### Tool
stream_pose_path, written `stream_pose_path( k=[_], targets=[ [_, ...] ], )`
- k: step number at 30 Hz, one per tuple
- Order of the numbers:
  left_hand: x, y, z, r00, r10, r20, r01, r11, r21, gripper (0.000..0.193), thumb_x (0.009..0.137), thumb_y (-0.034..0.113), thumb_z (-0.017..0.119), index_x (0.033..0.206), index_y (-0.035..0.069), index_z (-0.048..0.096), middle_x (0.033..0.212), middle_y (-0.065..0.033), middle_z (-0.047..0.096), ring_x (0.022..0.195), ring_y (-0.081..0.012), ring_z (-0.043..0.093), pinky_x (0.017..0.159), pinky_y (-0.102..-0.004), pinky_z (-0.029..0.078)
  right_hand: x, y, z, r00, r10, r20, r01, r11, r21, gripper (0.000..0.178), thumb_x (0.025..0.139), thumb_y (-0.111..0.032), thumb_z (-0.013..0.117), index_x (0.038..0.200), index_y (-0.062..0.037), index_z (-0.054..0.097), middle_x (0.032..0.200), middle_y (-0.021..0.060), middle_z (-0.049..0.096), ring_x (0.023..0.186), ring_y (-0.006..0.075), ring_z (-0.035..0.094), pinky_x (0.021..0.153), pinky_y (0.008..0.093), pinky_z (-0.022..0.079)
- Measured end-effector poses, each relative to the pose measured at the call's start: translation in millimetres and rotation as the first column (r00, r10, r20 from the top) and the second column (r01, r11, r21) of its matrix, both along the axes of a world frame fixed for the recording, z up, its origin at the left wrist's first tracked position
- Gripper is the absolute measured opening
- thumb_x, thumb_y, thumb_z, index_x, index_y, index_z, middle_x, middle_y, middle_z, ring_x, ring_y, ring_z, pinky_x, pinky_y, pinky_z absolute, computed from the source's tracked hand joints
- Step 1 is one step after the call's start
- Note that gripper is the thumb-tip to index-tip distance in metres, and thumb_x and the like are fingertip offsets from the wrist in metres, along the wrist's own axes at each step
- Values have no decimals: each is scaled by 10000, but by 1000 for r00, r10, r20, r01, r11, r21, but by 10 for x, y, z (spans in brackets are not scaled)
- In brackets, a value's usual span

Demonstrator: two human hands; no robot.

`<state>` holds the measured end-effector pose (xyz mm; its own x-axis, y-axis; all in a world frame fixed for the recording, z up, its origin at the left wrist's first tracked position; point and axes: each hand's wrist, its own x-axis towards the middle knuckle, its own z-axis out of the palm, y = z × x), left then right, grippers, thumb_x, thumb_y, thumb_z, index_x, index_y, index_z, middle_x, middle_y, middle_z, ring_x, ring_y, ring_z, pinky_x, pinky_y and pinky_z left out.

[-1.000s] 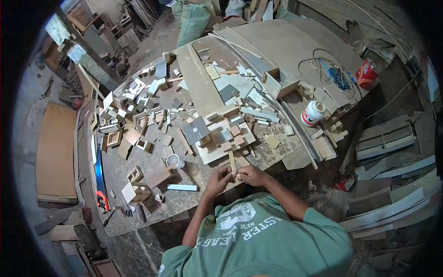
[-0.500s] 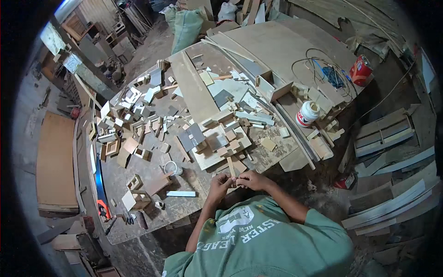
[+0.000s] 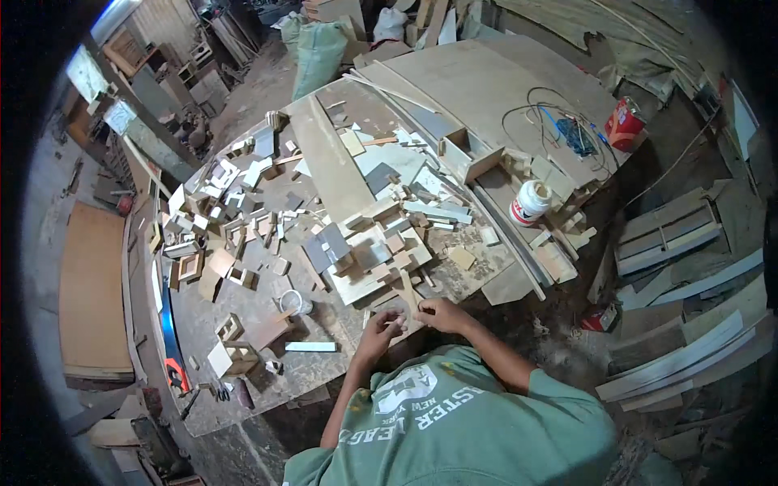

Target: Assembling and fitting small wooden blocks into a structure in a workshop environment.

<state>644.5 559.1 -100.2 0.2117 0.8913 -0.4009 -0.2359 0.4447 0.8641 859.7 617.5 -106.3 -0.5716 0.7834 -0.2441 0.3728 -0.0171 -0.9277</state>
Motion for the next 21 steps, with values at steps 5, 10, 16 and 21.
stream_pose_path(
  k=[5,10,16,21],
  targets=[
    [-316,-97,-226,943,17,-331,-3,999,41,337,916,221,638,1174,11,583,1041,-88,646,926,-163,624,772,-293,498,285,164,-318,942,-258,215,222,959,175,321,864,-311,636,755,-14,579,668,131,570,592,219,545,583,362,440],
    [-415,-194,-297,412,213,-886,194,930,314,336,846,197,665,1119,30,561,1001,-189,595,906,-354,594,769,-432,484,582,235,-519,795,-396,459,295,914,278,255,804,-312,632,765,-60,622,732,168,623,708,349,629,622,440,479],
    [-440,-242,-442,436,190,-880,123,956,267,524,778,162,690,1226,36,449,1004,-252,555,913,-449,543,768,-483,461,564,359,-526,752,-342,564,201,933,298,252,796,-330,627,799,-78,639,835,159,661,801,380,634,672,477,501],
    [-527,-242,-643,439,297,-848,56,933,356,464,788,143,673,1194,31,478,1009,-239,578,881,-433,563,733,-475,473,562,661,-485,737,-441,512,265,886,382,190,813,-279,599,825,-96,646,829,161,664,817,381,638,688,480,505]
  ],
)
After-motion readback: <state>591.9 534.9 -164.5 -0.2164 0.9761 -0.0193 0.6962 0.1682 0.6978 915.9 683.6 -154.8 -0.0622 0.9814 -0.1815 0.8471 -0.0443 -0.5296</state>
